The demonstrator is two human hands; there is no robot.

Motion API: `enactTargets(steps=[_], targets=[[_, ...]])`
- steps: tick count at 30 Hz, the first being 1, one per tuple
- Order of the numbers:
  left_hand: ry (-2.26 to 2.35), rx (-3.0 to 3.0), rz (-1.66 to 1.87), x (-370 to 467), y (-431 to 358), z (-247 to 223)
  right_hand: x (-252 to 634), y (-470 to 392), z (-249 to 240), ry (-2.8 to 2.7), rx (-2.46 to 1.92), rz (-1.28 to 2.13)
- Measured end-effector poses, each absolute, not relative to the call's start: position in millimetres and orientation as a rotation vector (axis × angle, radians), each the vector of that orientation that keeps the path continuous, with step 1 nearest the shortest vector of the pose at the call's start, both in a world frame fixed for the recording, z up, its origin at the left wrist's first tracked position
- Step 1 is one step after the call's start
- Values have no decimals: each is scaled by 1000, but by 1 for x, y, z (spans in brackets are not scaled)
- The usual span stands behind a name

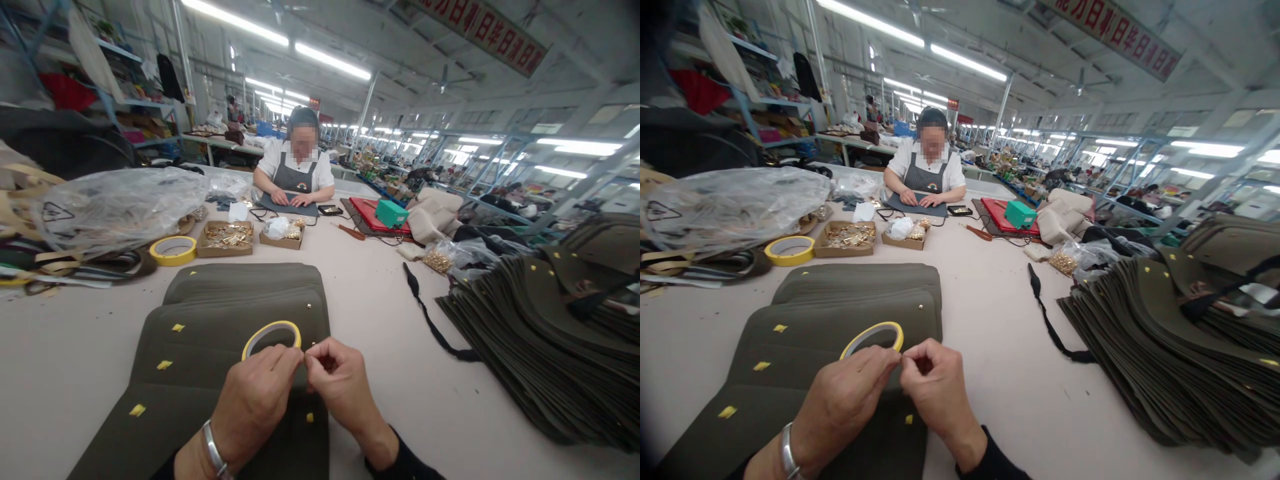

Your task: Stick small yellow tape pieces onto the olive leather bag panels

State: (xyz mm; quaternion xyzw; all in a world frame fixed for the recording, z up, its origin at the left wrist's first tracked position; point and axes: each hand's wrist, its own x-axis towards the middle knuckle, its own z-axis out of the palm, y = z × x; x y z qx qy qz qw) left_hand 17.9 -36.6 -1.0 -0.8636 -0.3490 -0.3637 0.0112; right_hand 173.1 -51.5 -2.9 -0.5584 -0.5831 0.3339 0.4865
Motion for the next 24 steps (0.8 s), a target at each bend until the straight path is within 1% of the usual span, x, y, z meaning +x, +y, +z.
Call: enactTargets(steps=[2, 4, 6, 8, 10, 13, 18, 24], targets=[[-1047, -2664, -1247, 21, -37, -2, 177, -45, -4, -1189, -1377, 1047], [-1038, -2630, -1291, 22, -37, -7, 187, -36, -10, -1061, -1405, 1141], [-1081, -2637, -1169, 22, -37, -13, 200, -28, -18, -1052, -1459, 1200], [-1137, -2682, -913, 21, -36, -22, 211, -24, -27, -1146, -1503, 1213], [-1170, -2719, -663, 21, -33, -29, 218, -23, -34, -1292, -1523, 1138], [-1217, -2723, -471, 23, -30, -36, 218, -24, -37, -1517, -1544, 928], [-1270, -2729, -412, 26, -29, -38, 207, -24, -33, -1793, -1529, 606], [-1329, -2733, -423, 27, -28, -40, 198, -21, -39, -1937, -1579, 406]])
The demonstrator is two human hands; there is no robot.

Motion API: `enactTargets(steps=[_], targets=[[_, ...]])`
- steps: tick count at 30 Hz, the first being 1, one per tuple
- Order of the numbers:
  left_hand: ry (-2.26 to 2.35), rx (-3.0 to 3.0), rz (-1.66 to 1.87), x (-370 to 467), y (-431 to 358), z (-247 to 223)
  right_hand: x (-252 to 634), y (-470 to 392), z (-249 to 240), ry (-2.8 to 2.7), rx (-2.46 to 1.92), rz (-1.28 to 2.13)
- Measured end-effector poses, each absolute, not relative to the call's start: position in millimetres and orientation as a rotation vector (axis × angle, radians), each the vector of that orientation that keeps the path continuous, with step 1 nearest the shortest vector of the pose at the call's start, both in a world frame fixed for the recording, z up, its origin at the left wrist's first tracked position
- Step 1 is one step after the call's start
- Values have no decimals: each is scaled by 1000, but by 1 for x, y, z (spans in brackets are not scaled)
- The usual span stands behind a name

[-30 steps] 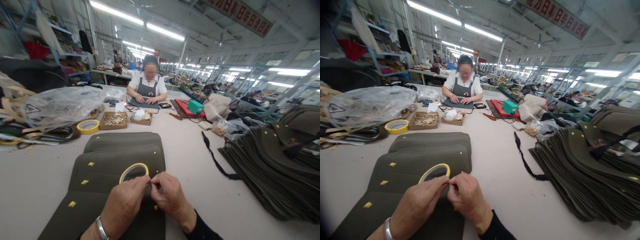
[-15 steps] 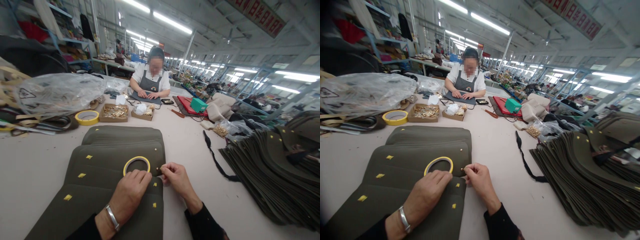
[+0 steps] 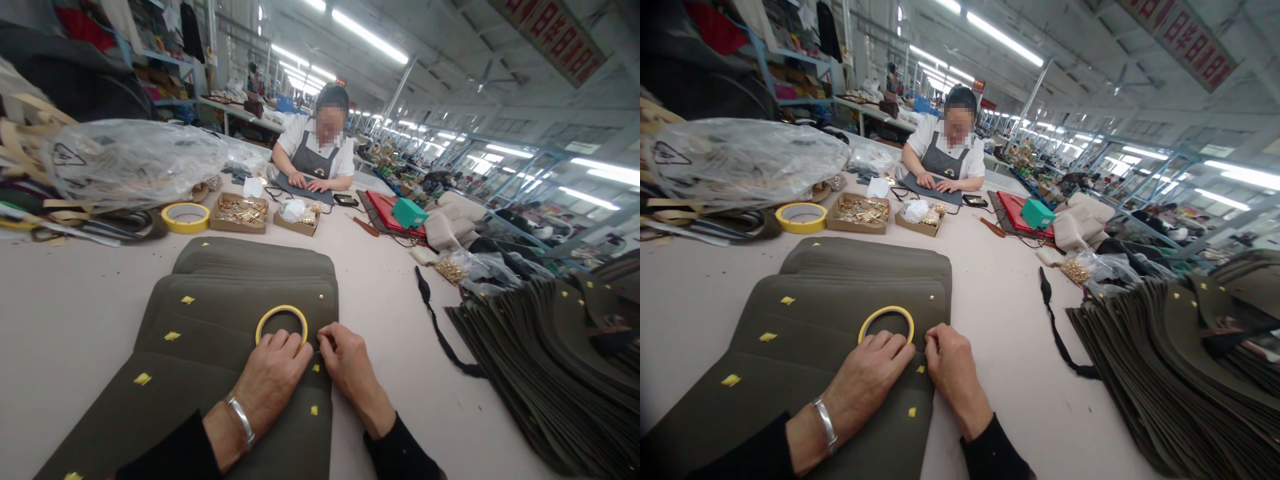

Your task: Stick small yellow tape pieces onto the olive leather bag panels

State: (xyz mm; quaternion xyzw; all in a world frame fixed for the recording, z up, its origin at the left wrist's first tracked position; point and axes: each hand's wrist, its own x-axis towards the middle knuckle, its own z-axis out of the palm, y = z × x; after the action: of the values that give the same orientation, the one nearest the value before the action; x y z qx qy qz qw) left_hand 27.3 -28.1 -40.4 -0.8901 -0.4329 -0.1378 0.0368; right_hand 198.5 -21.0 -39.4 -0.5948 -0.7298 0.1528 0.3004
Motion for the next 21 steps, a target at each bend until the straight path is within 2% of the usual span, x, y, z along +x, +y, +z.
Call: enactTargets(steps=[4, 10, 16, 21], targets=[[-1357, -2702, -443, 28, -26, -41, 200, -18, -40, -1828, -1647, 463], [-1388, -2714, -441, 29, -23, -42, 217, -18, -38, -1472, -1641, 877], [-1402, -2722, -436, 28, -23, -42, 218, -29, -33, -1596, -1482, 778], [-1408, -2719, -440, 28, -23, -42, 207, -27, -37, -1793, -1496, 514]])
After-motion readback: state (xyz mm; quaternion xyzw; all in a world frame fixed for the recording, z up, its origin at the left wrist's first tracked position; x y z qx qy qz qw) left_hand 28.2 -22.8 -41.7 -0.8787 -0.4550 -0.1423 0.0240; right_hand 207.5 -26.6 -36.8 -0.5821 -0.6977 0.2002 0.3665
